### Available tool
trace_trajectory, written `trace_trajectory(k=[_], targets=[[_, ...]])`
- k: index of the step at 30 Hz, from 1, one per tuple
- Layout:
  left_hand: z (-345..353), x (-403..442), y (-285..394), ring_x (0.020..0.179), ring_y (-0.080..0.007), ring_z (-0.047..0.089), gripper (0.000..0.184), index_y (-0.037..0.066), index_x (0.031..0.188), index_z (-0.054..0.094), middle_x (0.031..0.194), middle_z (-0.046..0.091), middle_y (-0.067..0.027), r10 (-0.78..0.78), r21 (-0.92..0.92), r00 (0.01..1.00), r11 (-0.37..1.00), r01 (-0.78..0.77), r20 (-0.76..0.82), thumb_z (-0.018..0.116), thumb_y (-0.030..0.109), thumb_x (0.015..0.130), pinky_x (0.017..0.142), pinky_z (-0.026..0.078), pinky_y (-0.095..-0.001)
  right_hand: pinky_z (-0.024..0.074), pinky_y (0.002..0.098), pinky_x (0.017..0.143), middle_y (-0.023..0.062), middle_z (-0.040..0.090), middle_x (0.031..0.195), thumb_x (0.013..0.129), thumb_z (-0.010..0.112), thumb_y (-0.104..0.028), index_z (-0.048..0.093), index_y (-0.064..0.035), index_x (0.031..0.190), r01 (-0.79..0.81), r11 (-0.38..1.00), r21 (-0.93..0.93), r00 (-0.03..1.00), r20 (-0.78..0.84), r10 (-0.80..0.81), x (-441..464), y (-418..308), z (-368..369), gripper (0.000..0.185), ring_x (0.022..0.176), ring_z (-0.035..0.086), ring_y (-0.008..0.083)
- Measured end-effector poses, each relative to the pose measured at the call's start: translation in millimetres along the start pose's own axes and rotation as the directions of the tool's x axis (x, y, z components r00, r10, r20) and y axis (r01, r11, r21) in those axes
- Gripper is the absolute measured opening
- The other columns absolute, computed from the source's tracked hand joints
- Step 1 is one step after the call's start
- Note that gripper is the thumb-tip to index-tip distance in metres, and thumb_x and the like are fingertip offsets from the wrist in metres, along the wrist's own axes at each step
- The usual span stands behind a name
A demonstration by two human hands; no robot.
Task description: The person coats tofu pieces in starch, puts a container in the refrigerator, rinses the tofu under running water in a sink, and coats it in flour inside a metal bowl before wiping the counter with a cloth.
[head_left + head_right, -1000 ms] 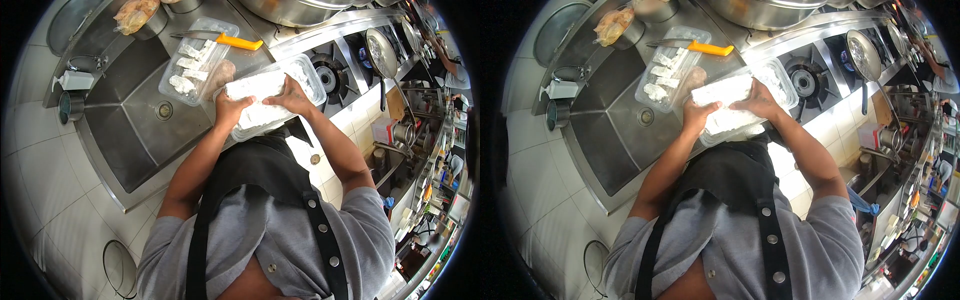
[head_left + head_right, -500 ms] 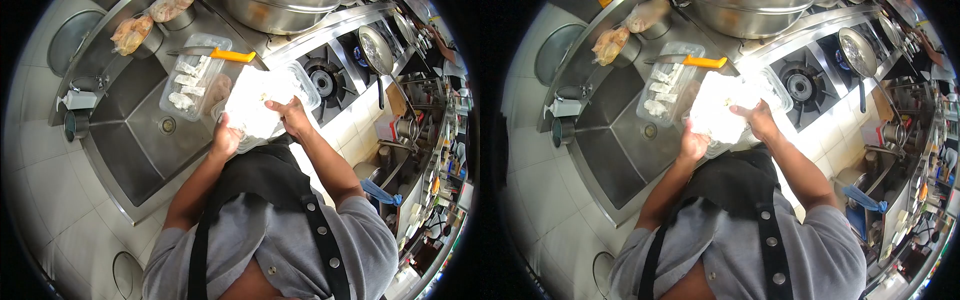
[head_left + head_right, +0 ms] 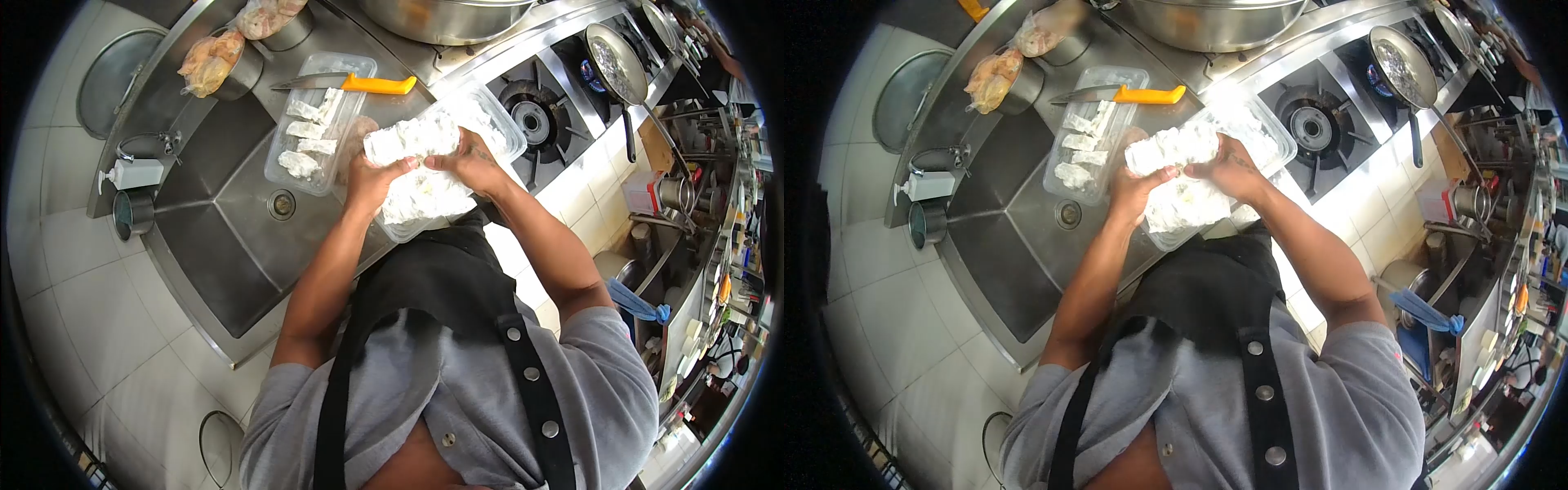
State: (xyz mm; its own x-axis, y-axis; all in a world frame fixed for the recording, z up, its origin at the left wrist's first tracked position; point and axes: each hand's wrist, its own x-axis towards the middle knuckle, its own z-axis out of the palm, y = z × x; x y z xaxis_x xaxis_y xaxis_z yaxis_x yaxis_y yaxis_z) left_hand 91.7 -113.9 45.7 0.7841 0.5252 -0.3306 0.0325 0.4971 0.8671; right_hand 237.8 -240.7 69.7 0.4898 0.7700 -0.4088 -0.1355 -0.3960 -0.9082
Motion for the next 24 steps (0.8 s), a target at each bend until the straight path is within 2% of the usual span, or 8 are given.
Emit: trace_trajectory(k=[1,4,8,14,16,19,24], targets=[[-0.2,0.7,1.4,0.088,-0.0128,0.063,0.036,-0.003,0.108,0.061,0.1,0.067,-0.0079,0.002,0.01,1.0,1.0,-0.002,-0.004,0.071,-0.005,0.074,0.077,0.052,-0.0275,0.0435,0.0321,0.092,0.019,0.061,0.108,0.069,0.079,-0.018,0.038,0.0155,0.126,-0.01,0.999,0.052,0.999,0.048,0.008,-5.3,-14.5,0.3,0.078,0.099,0.058,0.0237],[2.8,1.0,8.2,0.086,-0.0123,0.063,0.035,-0.003,0.107,0.062,0.098,0.067,-0.0074,0.042,0.032,0.999,0.999,-0.041,-0.021,0.071,-0.006,0.073,0.077,0.051,-0.0269,0.0442,0.0316,0.09,0.0187,0.061,0.107,0.071,0.077,-0.014,0.041,0.0154,0.123,0.013,0.998,-0.068,0.999,-0.033,-0.016,3.1,-2.1,0.0,0.07,0.098,0.058,0.0231],[9.4,-2.0,20.1,0.086,-0.0118,0.063,0.033,-0.003,0.105,0.062,0.097,0.067,-0.007,0.15,0.015,0.988,0.989,-0.15,-0.023,0.071,-0.007,0.073,0.077,0.051,-0.0264,0.0453,0.031,0.087,0.0172,0.063,0.103,0.07,0.077,-0.015,0.043,0.0151,0.121,0.041,0.998,-0.05,0.998,-0.047,-0.043,-3.0,-16.4,3.2,0.068,0.094,0.059,0.0216],[0.4,2.5,16.2,0.087,-0.0112,0.062,0.033,-0.002,0.105,0.062,0.098,0.067,-0.0067,0.127,0.109,0.992,0.986,-0.126,-0.007,0.071,-0.006,0.074,0.077,0.051,-0.0263,0.046,0.0313,0.085,0.0164,0.064,0.098,0.07,0.077,-0.015,0.047,0.0146,0.117,0.009,0.988,-0.153,0.995,-0.097,-0.024,-0.9,-15.3,6.7,0.063,0.091,0.059,0.0213],[-1.1,2.4,12.3,0.087,-0.011,0.062,0.033,-0.002,0.105,0.062,0.097,0.067,-0.0066,0.113,0.079,0.993,0.991,-0.11,-0.031,0.072,-0.006,0.074,0.077,0.051,-0.0263,0.0463,0.0316,0.084,0.0164,0.064,0.099,0.07,0.076,-0.015,0.049,0.0134,0.115,-0.015,0.984,-0.177,0.994,-0.108,-0.004,-5.3,-23.2,9.7,0.06,0.091,0.06,0.0213],[-1.7,4.6,10.9,0.087,-0.0109,0.062,0.034,-0.002,0.105,0.062,0.097,0.067,-0.0065,0.135,0.09,0.99,0.987,-0.13,-0.044,0.072,-0.005,0.073,0.077,0.05,-0.0262,0.0464,0.0329,0.085,0.0173,0.064,0.099,0.07,0.077,-0.017,0.051,0.0106,0.113,0.054,0.997,-0.063,0.994,-0.088,-0.059,-4.4,-19.9,12.3,0.057,0.092,0.06,0.0232],[-5.3,6.0,10.8,0.086,-0.0105,0.062,0.033,-0.002,0.104,0.062,0.097,0.068,-0.0066,0.159,0.148,0.987,0.977,-0.152,-0.033,0.073,-0.004,0.073,0.077,0.05,-0.0262,0.0463,0.0345,0.086,0.0182,0.064,0.101,0.07,0.076,-0.015,0.054,0.0077,0.111,0.073,0.989,-0.126,0.99,-0.111,-0.087,3.5,-5.5,14.2,0.052,0.093,0.061,0.0259]])
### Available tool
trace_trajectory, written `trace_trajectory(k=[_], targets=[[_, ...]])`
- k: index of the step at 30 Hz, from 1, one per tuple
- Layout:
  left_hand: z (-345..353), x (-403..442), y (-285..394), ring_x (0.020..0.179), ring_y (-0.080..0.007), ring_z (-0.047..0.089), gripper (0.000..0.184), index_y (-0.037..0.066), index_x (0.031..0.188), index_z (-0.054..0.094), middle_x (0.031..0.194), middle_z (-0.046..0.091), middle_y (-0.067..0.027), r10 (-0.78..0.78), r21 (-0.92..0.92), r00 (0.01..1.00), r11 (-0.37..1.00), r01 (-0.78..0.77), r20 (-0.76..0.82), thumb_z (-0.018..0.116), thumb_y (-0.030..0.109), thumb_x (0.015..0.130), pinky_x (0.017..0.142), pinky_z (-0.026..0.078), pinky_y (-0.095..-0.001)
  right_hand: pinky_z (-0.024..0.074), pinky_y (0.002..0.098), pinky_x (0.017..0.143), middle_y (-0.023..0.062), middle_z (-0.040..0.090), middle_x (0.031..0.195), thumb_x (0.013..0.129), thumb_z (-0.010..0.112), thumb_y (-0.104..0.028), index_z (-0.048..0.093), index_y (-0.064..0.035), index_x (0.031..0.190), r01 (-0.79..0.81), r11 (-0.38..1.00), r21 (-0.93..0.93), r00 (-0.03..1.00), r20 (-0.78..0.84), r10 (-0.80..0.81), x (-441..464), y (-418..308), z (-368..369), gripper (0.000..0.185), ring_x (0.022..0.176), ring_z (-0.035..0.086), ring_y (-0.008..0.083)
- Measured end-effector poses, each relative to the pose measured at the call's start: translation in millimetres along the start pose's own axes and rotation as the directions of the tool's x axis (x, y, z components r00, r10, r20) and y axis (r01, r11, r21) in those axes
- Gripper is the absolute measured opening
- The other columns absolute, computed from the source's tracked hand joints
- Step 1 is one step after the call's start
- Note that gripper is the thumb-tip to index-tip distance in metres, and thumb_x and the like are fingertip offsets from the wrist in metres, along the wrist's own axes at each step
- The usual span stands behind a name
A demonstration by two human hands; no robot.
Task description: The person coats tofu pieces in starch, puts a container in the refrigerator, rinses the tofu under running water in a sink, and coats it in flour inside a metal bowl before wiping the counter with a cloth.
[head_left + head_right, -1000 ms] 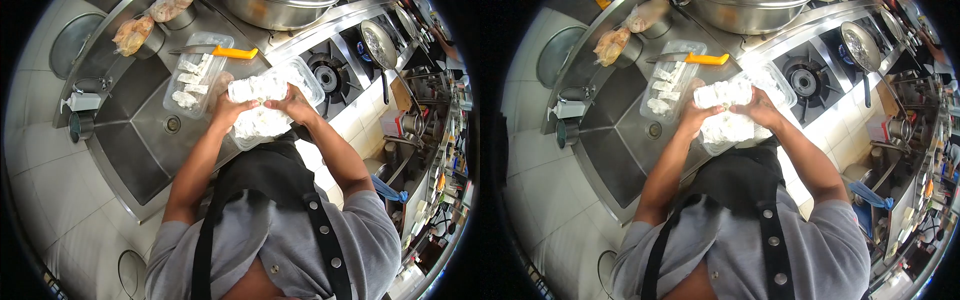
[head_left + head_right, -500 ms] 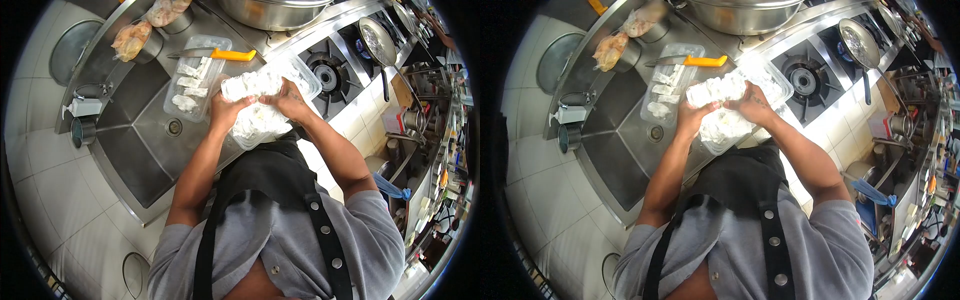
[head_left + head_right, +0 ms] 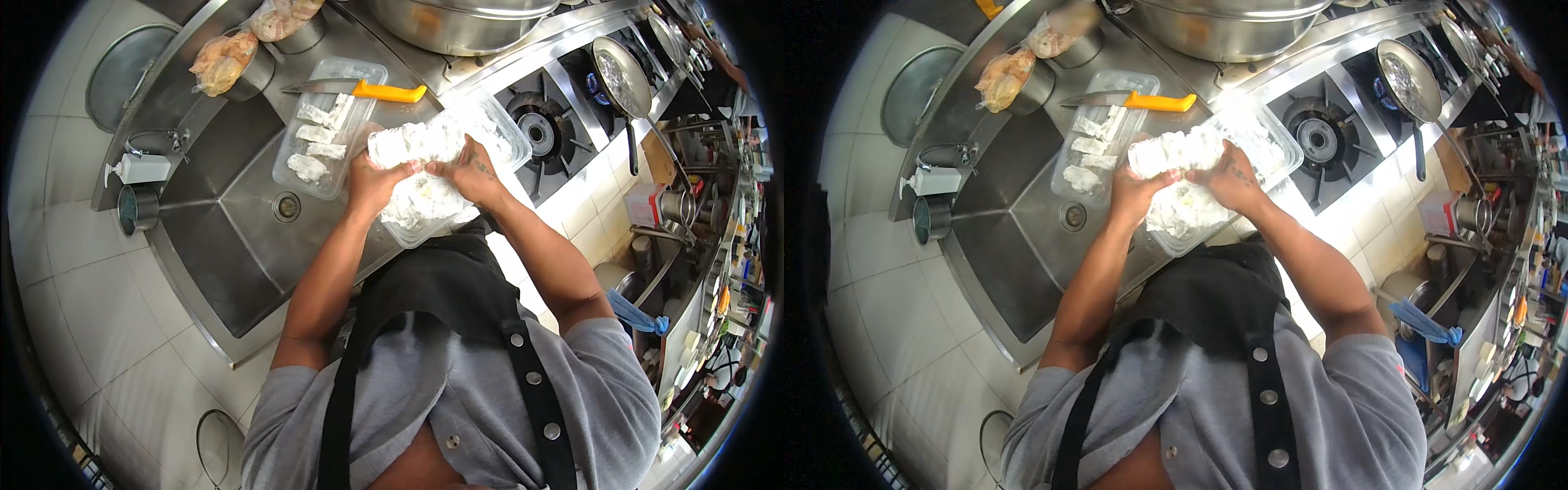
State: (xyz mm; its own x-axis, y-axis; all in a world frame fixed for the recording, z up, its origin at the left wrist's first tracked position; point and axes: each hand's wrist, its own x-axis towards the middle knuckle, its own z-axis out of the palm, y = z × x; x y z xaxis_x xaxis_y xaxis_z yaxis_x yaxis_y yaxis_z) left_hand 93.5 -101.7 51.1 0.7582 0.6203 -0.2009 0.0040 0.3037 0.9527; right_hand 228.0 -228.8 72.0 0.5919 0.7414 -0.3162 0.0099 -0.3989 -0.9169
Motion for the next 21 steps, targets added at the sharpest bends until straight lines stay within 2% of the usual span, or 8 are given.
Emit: trace_trajectory(k=[7,16,19,21], targets=[[-1.5,-3.0,-2.3,0.085,-0.0104,0.062,0.031,-0.002,0.102,0.063,0.095,0.068,-0.0068,0.029,0.051,0.999,0.998,-0.028,-0.021,0.073,-0.004,0.073,0.076,0.051,-0.0263,0.0462,0.0347,0.087,0.0192,0.064,0.102,0.071,0.076,-0.016,0.053,0.008,0.112,0.01,0.999,0.038,1.0,-0.017,-0.01,-4.2,0.0,4.8,0.053,0.094,0.061,0.0264],[-0.2,-5.7,-4.3,0.085,-0.0107,0.063,0.03,-0.003,0.101,0.064,0.096,0.068,-0.0067,0.024,0.09,0.999,0.996,-0.021,-0.038,0.074,-0.002,0.073,0.076,0.05,-0.0263,0.0442,0.0356,0.093,0.021,0.061,0.11,0.069,0.079,-0.027,0.044,0.0145,0.121,-0.028,0.997,-0.066,0.999,-0.031,0.026,2.5,17.5,7.4,0.075,0.107,0.058,0.0277],[2.2,-11.0,6.9,0.085,-0.0108,0.063,0.03,-0.003,0.101,0.064,0.096,0.068,-0.0068,0.039,0.171,0.999,0.985,-0.033,-0.029,0.075,0.0,0.073,0.076,0.05,-0.0266,0.0447,0.0346,0.092,0.0171,0.061,0.111,0.071,0.078,-0.023,0.046,0.0097,0.122,-0.208,0.963,-0.17,0.978,-0.062,0.2,-8.5,-12.1,-5.6,0.068,0.105,0.058,0.0251],[-1.3,-9.5,10.6,0.085,-0.0116,0.063,0.029,-0.003,0.102,0.064,0.095,0.068,-0.0075,0.021,0.161,1.0,0.987,-0.021,0.006,0.075,0.005,0.076,0.076,0.05,-0.0266,0.0466,0.0314,0.085,0.0135,0.062,0.104,0.073,0.077,-0.016,0.049,0.007,0.117,-0.058,0.988,0.141,0.995,0.088,0.045,-6.8,-12.2,-11.1,0.058,0.096,0.059,0.0206]])
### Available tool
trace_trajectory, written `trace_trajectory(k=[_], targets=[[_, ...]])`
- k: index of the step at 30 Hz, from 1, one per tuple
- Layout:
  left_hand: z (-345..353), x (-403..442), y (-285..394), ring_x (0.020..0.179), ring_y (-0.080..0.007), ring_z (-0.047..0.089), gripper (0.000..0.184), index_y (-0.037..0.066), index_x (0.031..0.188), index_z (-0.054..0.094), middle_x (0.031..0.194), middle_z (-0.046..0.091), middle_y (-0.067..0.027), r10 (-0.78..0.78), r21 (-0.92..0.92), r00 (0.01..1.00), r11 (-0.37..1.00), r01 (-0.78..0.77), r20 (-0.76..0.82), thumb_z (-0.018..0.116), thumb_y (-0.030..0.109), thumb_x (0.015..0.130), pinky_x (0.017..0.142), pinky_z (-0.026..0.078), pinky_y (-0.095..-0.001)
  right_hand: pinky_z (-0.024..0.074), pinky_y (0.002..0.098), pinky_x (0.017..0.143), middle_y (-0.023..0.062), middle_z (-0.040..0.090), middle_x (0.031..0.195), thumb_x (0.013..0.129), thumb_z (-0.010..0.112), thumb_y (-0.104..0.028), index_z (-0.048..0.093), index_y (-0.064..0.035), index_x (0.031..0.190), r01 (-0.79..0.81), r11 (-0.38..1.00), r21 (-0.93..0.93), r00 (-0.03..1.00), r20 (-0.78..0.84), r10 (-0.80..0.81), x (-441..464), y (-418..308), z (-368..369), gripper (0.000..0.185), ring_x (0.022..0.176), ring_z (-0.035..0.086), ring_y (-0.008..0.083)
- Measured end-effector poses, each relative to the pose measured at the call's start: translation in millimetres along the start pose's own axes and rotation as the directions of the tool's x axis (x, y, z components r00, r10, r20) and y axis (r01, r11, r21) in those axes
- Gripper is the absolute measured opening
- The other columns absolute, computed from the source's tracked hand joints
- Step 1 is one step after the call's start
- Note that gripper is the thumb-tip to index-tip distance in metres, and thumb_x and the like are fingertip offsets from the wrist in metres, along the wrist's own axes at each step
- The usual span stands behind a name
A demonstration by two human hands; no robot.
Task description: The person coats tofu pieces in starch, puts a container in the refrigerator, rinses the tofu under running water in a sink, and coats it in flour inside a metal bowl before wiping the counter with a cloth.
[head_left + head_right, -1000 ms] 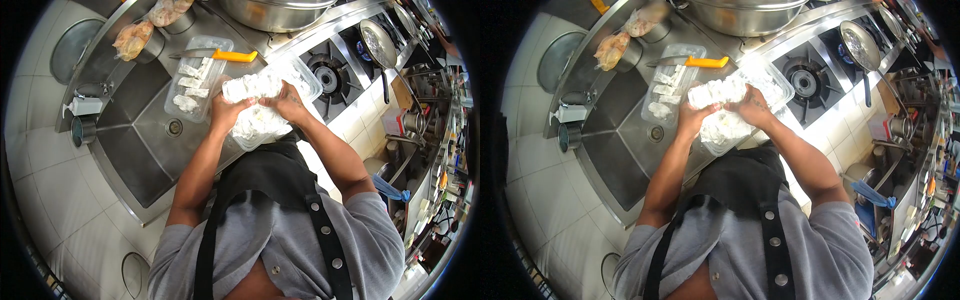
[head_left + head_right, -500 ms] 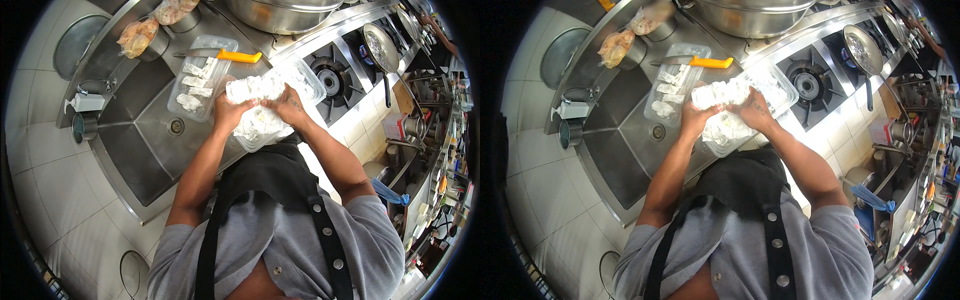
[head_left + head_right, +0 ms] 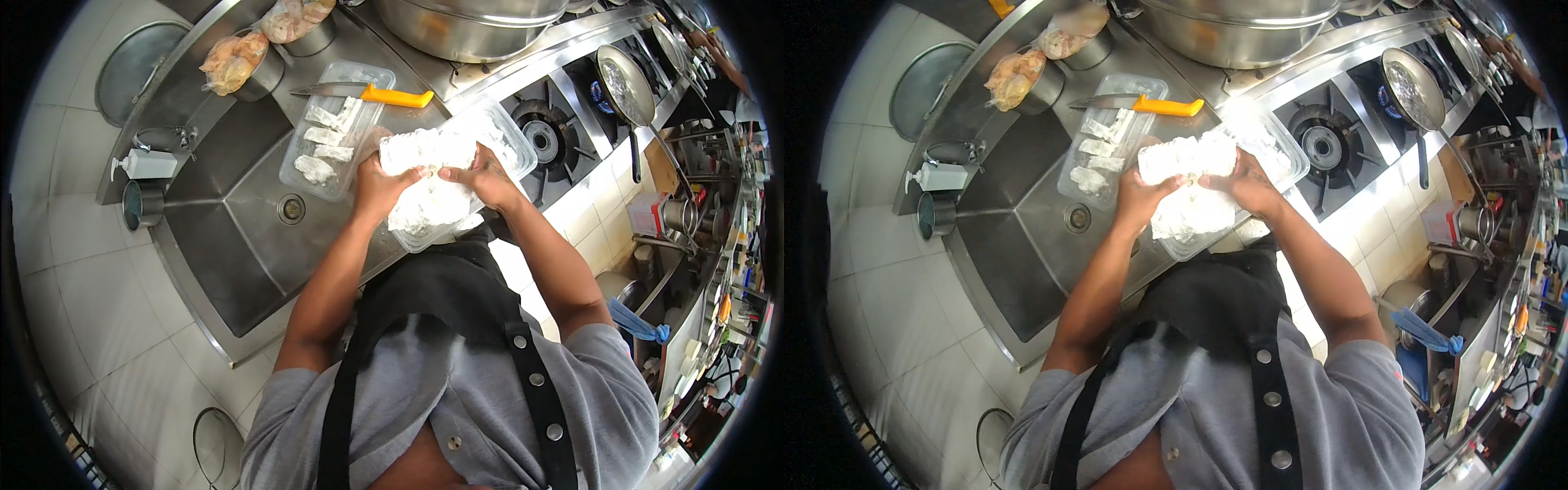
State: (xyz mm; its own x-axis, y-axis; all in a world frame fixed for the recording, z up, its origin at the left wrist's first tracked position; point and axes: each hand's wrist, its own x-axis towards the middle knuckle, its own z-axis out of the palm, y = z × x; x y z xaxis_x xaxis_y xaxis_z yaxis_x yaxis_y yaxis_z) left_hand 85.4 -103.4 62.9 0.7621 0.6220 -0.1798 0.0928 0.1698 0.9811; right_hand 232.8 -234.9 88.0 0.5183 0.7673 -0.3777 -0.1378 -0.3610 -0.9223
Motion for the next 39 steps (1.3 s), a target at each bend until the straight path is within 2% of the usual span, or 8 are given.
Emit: trace_trajectory(k=[2,5,11,15,20,23,35,39], targets=[[-7.9,0.5,0.3,0.087,-0.0121,0.063,0.029,-0.003,0.103,0.063,0.096,0.068,-0.0076,-0.052,-0.101,0.997,0.993,0.058,0.061,0.074,0.006,0.077,0.077,0.05,-0.0269,0.0473,0.03,0.082,0.0107,0.063,0.101,0.073,0.076,-0.011,0.051,0.0044,0.115,0.026,0.98,0.198,0.995,0.091,-0.045,-5.9,-5.3,-3.2,0.051,0.091,0.059,0.0175],[-10.4,2.9,-3.9,0.088,-0.0128,0.062,0.03,-0.002,0.106,0.062,0.099,0.067,-0.0077,-0.046,-0.149,0.993,0.987,0.062,0.105,0.072,0.007,0.079,0.077,0.05,-0.0272,0.0479,0.0304,0.082,0.0104,0.063,0.101,0.074,0.076,-0.01,0.051,0.0042,0.114,0.068,0.996,0.054,0.996,0.06,-0.071,-3.9,-8.0,-2.8,0.05,0.091,0.06,0.0172],[-7.7,-0.2,-9.1,0.09,-0.0131,0.062,0.034,-0.002,0.111,0.06,0.102,0.066,-0.0078,-0.132,-0.285,0.985,0.945,0.159,0.11,0.071,0.002,0.079,0.079,0.05,-0.0277,0.0474,0.0304,0.083,0.0107,0.063,0.101,0.072,0.077,-0.01,0.05,0.0043,0.115,0.067,0.983,0.168,0.993,0.087,-0.083,7.0,15.6,-1.2,0.053,0.092,0.059,0.0176],[2.2,-3.0,-6.1,0.089,-0.0135,0.063,0.033,-0.002,0.109,0.062,0.101,0.067,-0.0078,-0.1,-0.324,0.993,0.939,0.115,0.061,0.071,0.0,0.078,0.078,0.051,-0.0275,0.0474,0.0314,0.084,0.0116,0.064,0.102,0.073,0.076,-0.012,0.052,0.0046,0.116,0.062,0.998,0.021,0.997,0.04,-0.063,7.1,11.1,0.0,0.052,0.092,0.06,0.0184],[5.5,-3.6,-17.6,0.084,-0.0126,0.063,0.03,-0.002,0.104,0.064,0.096,0.068,-0.0078,-0.028,-0.204,1.0,0.979,0.024,-0.012,0.072,-0.002,0.076,0.074,0.051,-0.0266,0.0468,0.0317,0.082,0.0133,0.064,0.101,0.072,0.076,-0.015,0.052,0.0056,0.114,0.022,0.983,-0.185,0.999,-0.031,-0.028,5.4,17.3,4.0,0.053,0.09,0.059,0.0186],[3.0,-4.1,-24.4,0.083,-0.0116,0.063,0.029,-0.003,0.103,0.064,0.094,0.068,-0.0074,-0.016,-0.151,1.0,0.988,0.013,-0.019,0.073,-0.002,0.075,0.073,0.051,-0.026,0.0459,0.0326,0.082,0.0137,0.063,0.099,0.071,0.076,-0.019,0.052,0.0054,0.112,0.094,0.994,-0.058,0.995,-0.031,-0.096,3.4,26.3,10.1,0.053,0.091,0.059,0.0188],[-0.2,-3.9,-28.2,0.081,-0.0108,0.063,0.025,-0.003,0.098,0.065,0.092,0.069,-0.0066,-0.016,-0.131,0.999,0.991,0.01,-0.043,0.073,-0.002,0.074,0.072,0.051,-0.0258,0.0457,0.0332,0.084,0.0138,0.064,0.099,0.072,0.075,-0.014,0.053,0.0042,0.11,0.028,0.975,-0.22,0.992,-0.11,-0.053,-8.2,5.6,18.9,0.047,0.092,0.06,0.0208],[-0.2,-4.0,-28.2,0.082,-0.0103,0.063,0.027,-0.003,0.099,0.066,0.092,0.069,-0.0066,-0.023,-0.14,0.999,0.99,0.018,-0.036,0.074,-0.001,0.074,0.073,0.05,-0.0256,0.0457,0.0328,0.086,0.0132,0.064,0.1,0.073,0.074,-0.014,0.053,0.0047,0.111,0.094,0.99,-0.109,0.993,-0.065,-0.102,2.0,26.6,16.8,0.048,0.093,0.059,0.0205]])
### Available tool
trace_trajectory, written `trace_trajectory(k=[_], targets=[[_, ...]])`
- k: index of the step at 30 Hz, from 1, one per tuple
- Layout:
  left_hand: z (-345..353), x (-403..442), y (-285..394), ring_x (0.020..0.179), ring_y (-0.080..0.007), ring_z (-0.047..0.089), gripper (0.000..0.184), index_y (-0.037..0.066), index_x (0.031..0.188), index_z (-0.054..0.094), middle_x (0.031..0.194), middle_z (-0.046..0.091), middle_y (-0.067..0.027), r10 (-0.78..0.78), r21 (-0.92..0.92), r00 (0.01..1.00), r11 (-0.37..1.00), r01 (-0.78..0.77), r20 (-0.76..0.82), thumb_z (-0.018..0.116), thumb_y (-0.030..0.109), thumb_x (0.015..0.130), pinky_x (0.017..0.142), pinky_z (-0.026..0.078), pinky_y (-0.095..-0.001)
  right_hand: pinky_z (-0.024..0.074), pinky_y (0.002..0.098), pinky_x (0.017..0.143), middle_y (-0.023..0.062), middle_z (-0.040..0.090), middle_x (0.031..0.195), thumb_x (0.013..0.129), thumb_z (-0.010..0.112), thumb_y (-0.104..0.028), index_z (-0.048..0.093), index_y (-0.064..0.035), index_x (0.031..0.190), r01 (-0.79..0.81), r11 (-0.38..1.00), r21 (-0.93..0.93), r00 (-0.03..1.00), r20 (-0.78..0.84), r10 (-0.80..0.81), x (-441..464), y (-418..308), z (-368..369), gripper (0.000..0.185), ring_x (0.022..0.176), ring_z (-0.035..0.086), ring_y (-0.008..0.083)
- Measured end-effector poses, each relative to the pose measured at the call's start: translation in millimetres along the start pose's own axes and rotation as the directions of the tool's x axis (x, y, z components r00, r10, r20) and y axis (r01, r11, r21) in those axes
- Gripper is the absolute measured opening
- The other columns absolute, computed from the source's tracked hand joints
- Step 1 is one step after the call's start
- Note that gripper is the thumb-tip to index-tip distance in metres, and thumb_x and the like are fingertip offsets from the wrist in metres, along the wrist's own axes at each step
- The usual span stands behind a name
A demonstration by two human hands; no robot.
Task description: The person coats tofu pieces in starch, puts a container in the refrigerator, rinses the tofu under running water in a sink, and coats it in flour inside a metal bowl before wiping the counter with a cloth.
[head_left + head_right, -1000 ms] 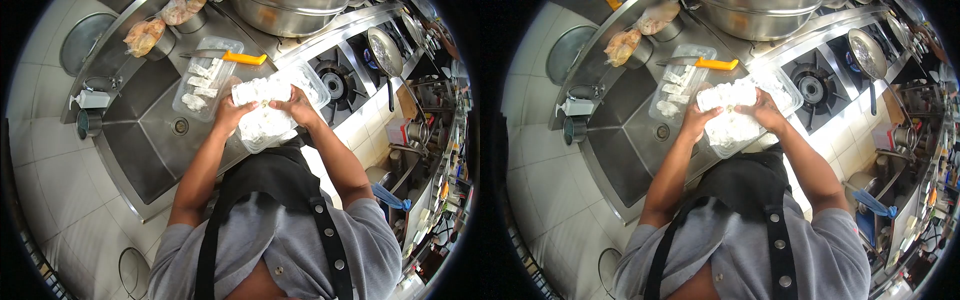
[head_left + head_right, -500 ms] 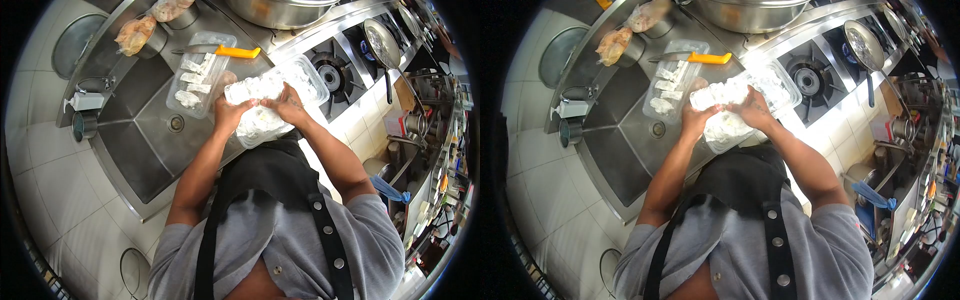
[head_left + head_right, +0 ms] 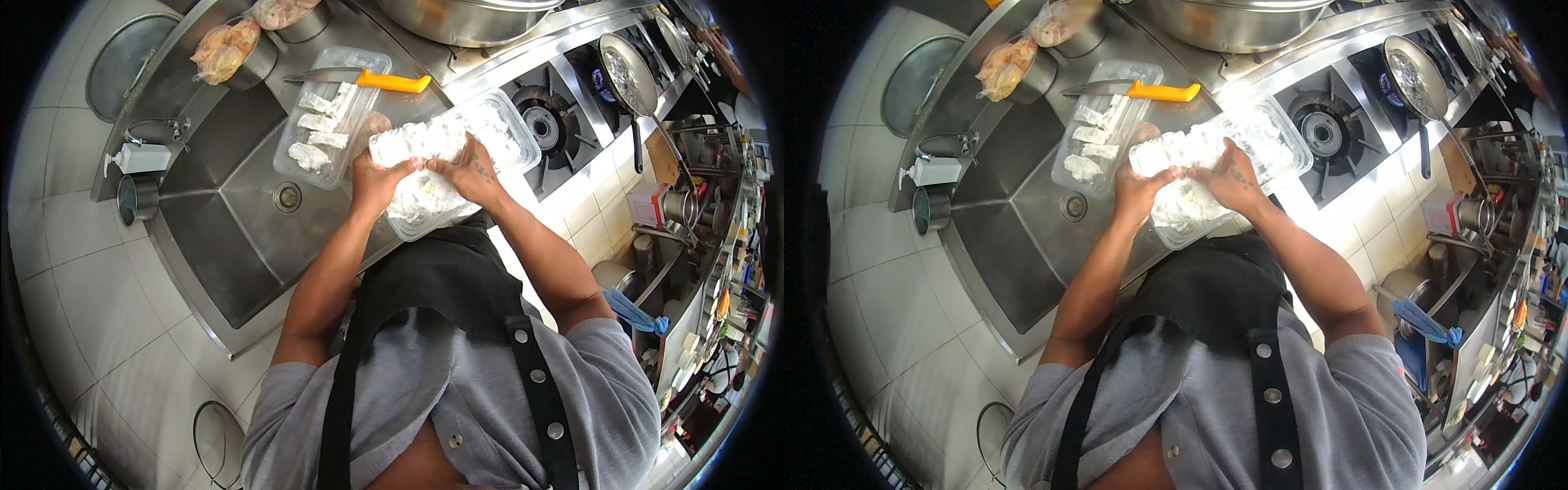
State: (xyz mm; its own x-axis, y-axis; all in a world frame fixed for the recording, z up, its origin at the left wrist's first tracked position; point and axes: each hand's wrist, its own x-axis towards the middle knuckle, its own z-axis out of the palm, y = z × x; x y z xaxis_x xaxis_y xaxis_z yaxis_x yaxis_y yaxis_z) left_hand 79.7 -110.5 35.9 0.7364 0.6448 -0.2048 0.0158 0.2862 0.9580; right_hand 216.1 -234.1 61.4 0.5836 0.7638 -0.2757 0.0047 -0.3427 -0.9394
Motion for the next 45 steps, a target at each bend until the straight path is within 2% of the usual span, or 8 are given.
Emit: trace_trajectory(k=[8,18,26,27,30,36,42,45], targets=[[5.6,-1.6,1.5,0.082,-0.0098,0.062,0.028,-0.002,0.101,0.066,0.094,0.069,-0.0065,0.063,0.029,0.998,0.998,-0.062,-0.019,0.074,0.002,0.074,0.072,0.05,-0.0261,0.0458,0.033,0.086,0.0133,0.063,0.101,0.073,0.075,-0.013,0.052,0.0046,0.113,-0.092,0.995,-0.043,0.996,0.005,0.092,-5.8,-24.1,-6.9,0.05,0.094,0.058,0.0199],[8.9,-5.8,5.5,0.082,-0.0102,0.062,0.029,-0.002,0.101,0.065,0.093,0.069,-0.0064,0.095,0.086,0.995,0.992,-0.092,-0.029,0.075,0.002,0.075,0.073,0.05,-0.0256,0.0459,0.0327,0.085,0.0124,0.063,0.1,0.073,0.074,-0.013,0.052,0.0037,0.113,-0.02,1.0,0.006,1.0,0.008,0.02,-3.1,-6.5,-8.0,0.048,0.093,0.059,0.019],[3.0,-1.6,11.3,0.086,-0.0108,0.062,0.023,-0.002,0.102,0.064,0.095,0.068,-0.0066,-0.009,-0.122,0.997,0.992,0.018,0.076,0.069,0.007,0.082,0.074,0.05,-0.0259,0.0494,0.03,0.08,0.0143,0.064,0.103,0.069,0.08,-0.019,0.051,0.0065,0.115,0.0,0.993,0.115,0.996,0.085,-0.01,2.6,-1.8,-16.6,0.06,0.091,0.061,0.0194],[3.9,-2.5,13.3,0.086,-0.0107,0.062,0.022,-0.002,0.102,0.064,0.095,0.068,-0.0065,-0.001,-0.133,0.995,0.991,0.014,0.101,0.068,0.008,0.083,0.074,0.05,-0.0261,0.0497,0.0301,0.08,0.0154,0.064,0.103,0.067,0.082,-0.02,0.05,0.0081,0.116,-0.02,0.998,0.063,1.0,0.012,0.02,0.9,-9.1,-14.1,0.065,0.091,0.062,0.02],[9.0,-3.7,8.5,0.083,-0.0105,0.062,0.022,-0.001,0.102,0.064,0.093,0.068,-0.0063,0.122,0.143,0.992,0.982,-0.125,0.031,0.067,0.011,0.084,0.072,0.05,-0.0269,0.0501,0.0306,0.081,0.018,0.064,0.102,0.06,0.086,-0.024,0.048,0.0121,0.115,-0.044,0.999,-0.023,0.985,-0.167,0.04,-0.4,-22.3,-6.0,0.076,0.091,0.063,0.0216],[10.2,-5.4,9.8,0.077,-0.0105,0.063,0.021,0.0,0.098,0.066,0.087,0.069,-0.006,0.158,0.338,0.987,0.931,-0.136,-0.037,0.067,0.014,0.083,0.069,0.05,-0.0274,0.0501,0.0303,0.082,0.0171,0.065,0.1,0.057,0.089,-0.025,0.049,0.013,0.112,-0.017,0.997,-0.071,0.961,-0.278,-0.004,6.9,10.2,4.8,0.078,0.091,0.063,0.0213],[-2.2,4.6,3.0,0.081,-0.0115,0.062,0.026,-0.004,0.104,0.063,0.096,0.067,-0.0073,-0.007,-0.088,0.993,0.996,0.017,0.116,0.068,0.012,0.084,0.072,0.051,-0.0262,0.051,0.0289,0.079,0.013,0.066,0.098,0.061,0.086,-0.016,0.053,0.0079,0.11,0.052,0.968,0.244,0.996,-0.084,-0.032,1.0,-18.2,-2.3,0.063,0.087,0.063,0.0179],[-5.2,6.3,9.9,0.084,-0.0115,0.062,0.029,-0.005,0.106,0.062,0.099,0.066,-0.0076,-0.025,-0.071,0.992,0.997,0.034,0.124,0.069,0.012,0.083,0.074,0.05,-0.0252,0.0516,0.0288,0.078,0.0116,0.066,0.096,0.061,0.086,-0.013,0.054,0.0059,0.109,-0.011,0.962,0.272,0.999,-0.046,0.024,8.7,-7.4,-7.6,0.06,0.085,0.064,0.0169]])
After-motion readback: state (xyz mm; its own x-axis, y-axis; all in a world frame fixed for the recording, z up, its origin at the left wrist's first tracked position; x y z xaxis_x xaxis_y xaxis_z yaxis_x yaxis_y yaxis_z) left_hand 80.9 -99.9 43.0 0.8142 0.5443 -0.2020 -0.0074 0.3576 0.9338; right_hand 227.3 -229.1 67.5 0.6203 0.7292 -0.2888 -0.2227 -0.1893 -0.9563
